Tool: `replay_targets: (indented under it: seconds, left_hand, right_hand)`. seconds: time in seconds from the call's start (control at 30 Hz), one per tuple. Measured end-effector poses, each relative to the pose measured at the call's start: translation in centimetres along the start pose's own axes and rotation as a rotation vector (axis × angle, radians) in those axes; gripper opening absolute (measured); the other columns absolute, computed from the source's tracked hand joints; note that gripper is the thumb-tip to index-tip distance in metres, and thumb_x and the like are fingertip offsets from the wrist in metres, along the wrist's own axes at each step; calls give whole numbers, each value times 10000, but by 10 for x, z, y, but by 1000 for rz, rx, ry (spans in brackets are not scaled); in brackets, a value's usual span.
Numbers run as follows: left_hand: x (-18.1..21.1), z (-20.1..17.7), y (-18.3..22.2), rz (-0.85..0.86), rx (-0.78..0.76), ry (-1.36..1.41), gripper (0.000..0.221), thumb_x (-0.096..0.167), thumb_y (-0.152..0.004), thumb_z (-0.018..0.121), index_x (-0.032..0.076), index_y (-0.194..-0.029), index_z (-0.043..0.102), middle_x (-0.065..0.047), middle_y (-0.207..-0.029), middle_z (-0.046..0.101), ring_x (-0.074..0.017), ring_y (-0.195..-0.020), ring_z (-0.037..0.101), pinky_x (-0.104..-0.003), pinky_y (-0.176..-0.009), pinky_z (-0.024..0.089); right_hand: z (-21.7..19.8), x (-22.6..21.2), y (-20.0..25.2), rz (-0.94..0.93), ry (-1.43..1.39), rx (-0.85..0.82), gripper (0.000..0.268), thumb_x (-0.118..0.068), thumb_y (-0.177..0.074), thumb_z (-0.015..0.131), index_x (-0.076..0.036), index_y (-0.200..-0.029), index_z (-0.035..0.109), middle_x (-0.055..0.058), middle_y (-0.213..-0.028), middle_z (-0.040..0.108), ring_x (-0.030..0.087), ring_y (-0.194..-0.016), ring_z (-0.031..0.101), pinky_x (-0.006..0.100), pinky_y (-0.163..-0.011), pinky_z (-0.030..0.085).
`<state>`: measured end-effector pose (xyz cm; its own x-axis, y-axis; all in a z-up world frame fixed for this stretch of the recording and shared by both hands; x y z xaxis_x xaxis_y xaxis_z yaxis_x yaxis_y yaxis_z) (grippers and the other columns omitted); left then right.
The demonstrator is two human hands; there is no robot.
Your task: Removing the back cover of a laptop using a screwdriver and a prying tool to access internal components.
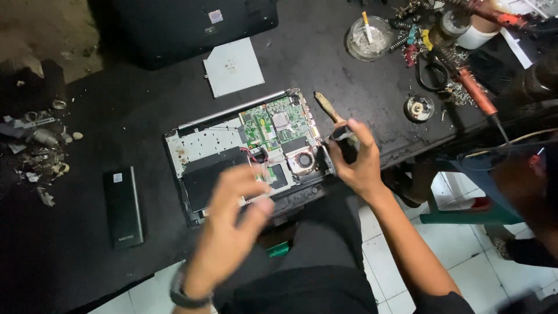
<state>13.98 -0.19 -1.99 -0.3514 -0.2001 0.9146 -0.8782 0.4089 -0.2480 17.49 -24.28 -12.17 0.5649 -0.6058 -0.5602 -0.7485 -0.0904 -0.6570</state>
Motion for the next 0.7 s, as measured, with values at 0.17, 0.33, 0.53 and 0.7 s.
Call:
replay_targets:
  seconds: [0.17, 0.33, 0.53, 0.7]
  left_hand:
    - [-103, -47, -2, -214, 170, -320, 327, 259, -1030, 477, 104, -1306, 561, -109, -1559, 388, -319, -1479, 351, -508, -1182, 301]
    - [-149, -28, 0, -159, 155, -767, 483, 408, -1052, 396, 184, -1463, 513, -87, -1634, 297, -340, -1530, 189, -568, -1255, 96]
    - [-147, -32, -2, -149, 195, -816, 439, 418, -1029, 454, 235, -1413, 565, -63, -1609, 386, -321, -1504, 303, -518, -1231, 172]
    - [-150, -33, -2, -169, 190, -784, 446, 420, -1024, 463, 233, -1415, 566, -71, -1611, 377, -324, -1508, 288, -527, -1232, 163]
  right_hand:
    - [5, 12, 12, 8, 91, 30, 828, -8, -943, 840, -199, -1526, 283, 132, -1093, 601, 208, -836, 552, 349, -760, 520]
    - [8, 4, 10, -58, 115, 32, 965, -25, -909, 860, -270, -1589, 221, 208, -1256, 546, 321, -1103, 580, 421, -863, 530]
    - [5, -8, -1, -74, 22, 62, 869, -4, -940, 799, -251, -1566, 249, 159, -1182, 607, 296, -1086, 607, 442, -957, 528]
    - [10, 2, 0, 31, -8, 11, 812, 27, -954, 738, -237, -1529, 229, 148, -1137, 626, 221, -815, 657, 357, -729, 560]
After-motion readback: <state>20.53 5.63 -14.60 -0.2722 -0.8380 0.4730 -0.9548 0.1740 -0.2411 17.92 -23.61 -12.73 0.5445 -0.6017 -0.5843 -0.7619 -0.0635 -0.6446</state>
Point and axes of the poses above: each hand's wrist, its own y-axis away from the middle knuckle, its own z-axis out of the palm, x = y × z, the point moved 10 cm from there along -y, towards the middle knuckle
